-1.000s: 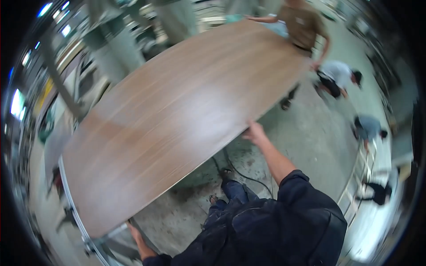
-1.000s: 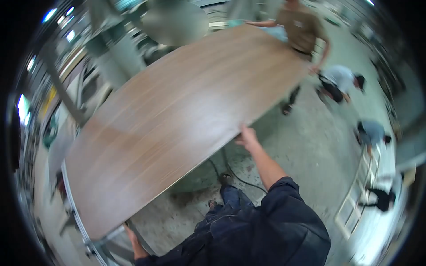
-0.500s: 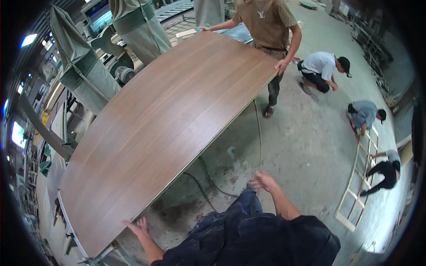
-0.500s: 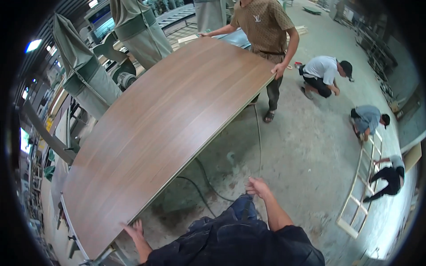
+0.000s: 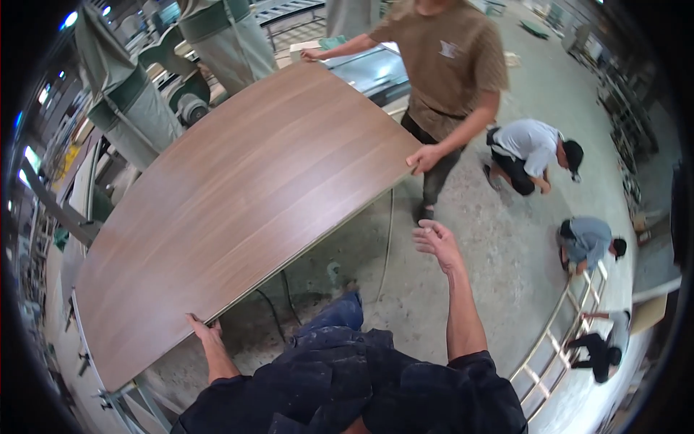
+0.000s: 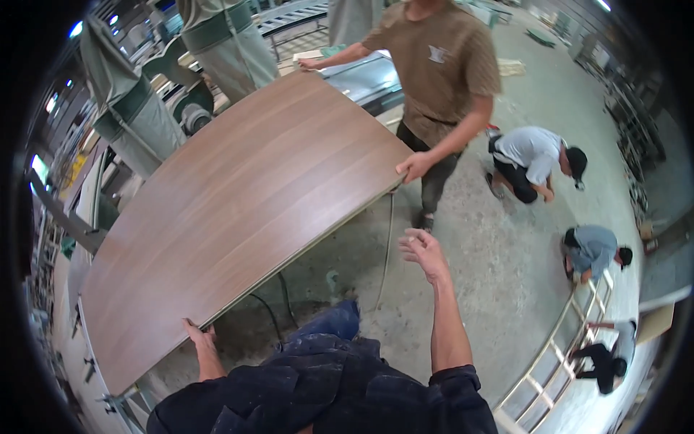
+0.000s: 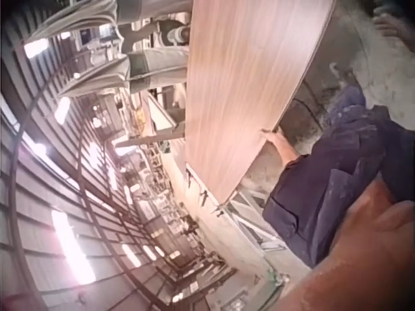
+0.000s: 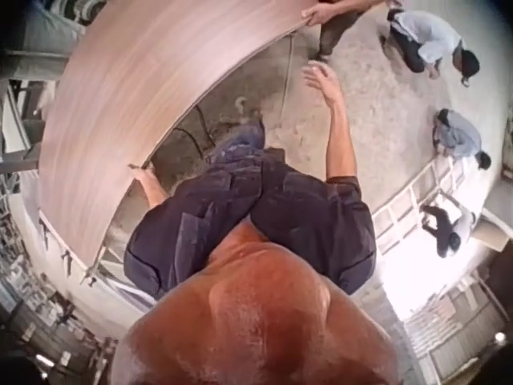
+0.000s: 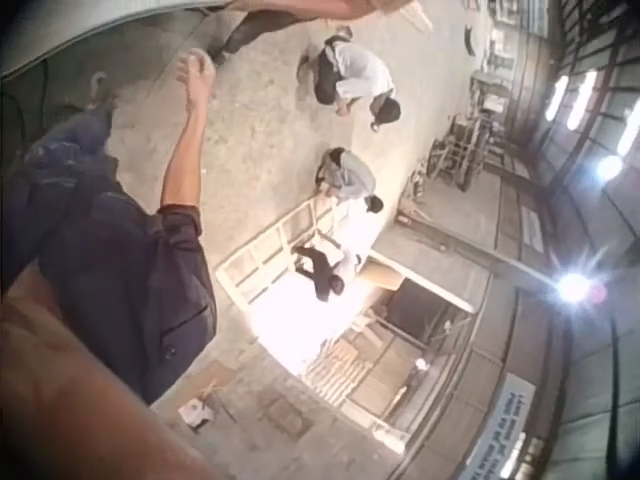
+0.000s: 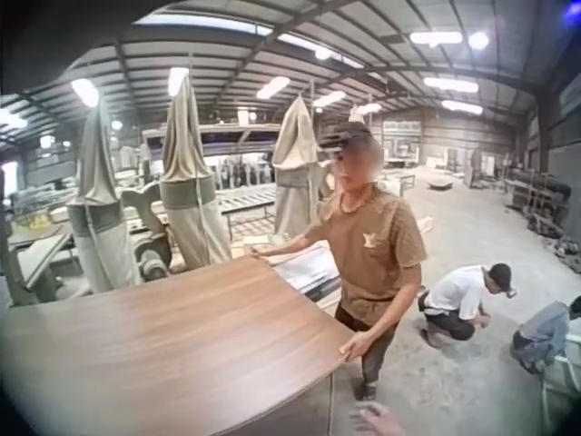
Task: Moving large wooden furniture panels and measuring them in a workshop environment.
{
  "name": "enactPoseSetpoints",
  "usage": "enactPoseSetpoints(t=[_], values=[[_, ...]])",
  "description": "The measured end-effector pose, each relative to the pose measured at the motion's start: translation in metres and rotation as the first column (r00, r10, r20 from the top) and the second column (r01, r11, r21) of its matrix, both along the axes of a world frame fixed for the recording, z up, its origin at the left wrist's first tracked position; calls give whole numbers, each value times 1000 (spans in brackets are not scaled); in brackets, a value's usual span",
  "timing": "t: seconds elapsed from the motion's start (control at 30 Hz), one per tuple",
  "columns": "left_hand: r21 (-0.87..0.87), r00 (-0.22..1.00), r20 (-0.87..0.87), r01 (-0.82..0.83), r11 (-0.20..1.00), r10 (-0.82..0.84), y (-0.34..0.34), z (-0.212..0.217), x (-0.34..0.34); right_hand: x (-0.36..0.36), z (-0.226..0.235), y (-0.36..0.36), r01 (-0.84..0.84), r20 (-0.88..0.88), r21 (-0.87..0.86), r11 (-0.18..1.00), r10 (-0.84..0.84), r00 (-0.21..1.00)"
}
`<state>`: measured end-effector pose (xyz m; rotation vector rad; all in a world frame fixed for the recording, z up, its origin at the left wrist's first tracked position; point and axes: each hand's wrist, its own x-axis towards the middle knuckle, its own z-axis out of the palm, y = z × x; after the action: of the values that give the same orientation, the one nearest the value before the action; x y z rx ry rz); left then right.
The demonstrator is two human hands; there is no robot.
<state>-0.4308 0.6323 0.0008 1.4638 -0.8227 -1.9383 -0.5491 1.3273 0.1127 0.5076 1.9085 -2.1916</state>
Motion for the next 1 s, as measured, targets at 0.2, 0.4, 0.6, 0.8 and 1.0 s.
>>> enactPoseSetpoints(t=[0.2, 0.4, 0.6, 0.8, 1.0], values=[[-54, 994, -106, -41, 998, 35, 8, -11, -4, -163, 24, 40, -201, -162, 56, 978, 208, 965], [-37, 994, 66, -85, 996, 87, 71, 1, -53, -308, 56, 30, -372, -148, 211, 904, 406, 902], [-56, 995, -62, -84, 995, 81, 151, 7, -101, -417, 29, 24, -446, -101, 3, 895, 444, 890], [-102, 998, -42, -40, 994, 36, 284, 37, -191, -516, 11, 37, -605, -53, 35, 796, 606, 794], [23, 994, 15, -107, 994, 106, 379, 40, -239, -586, -16, 32, -732, -179, 40, 680, 726, 664]])
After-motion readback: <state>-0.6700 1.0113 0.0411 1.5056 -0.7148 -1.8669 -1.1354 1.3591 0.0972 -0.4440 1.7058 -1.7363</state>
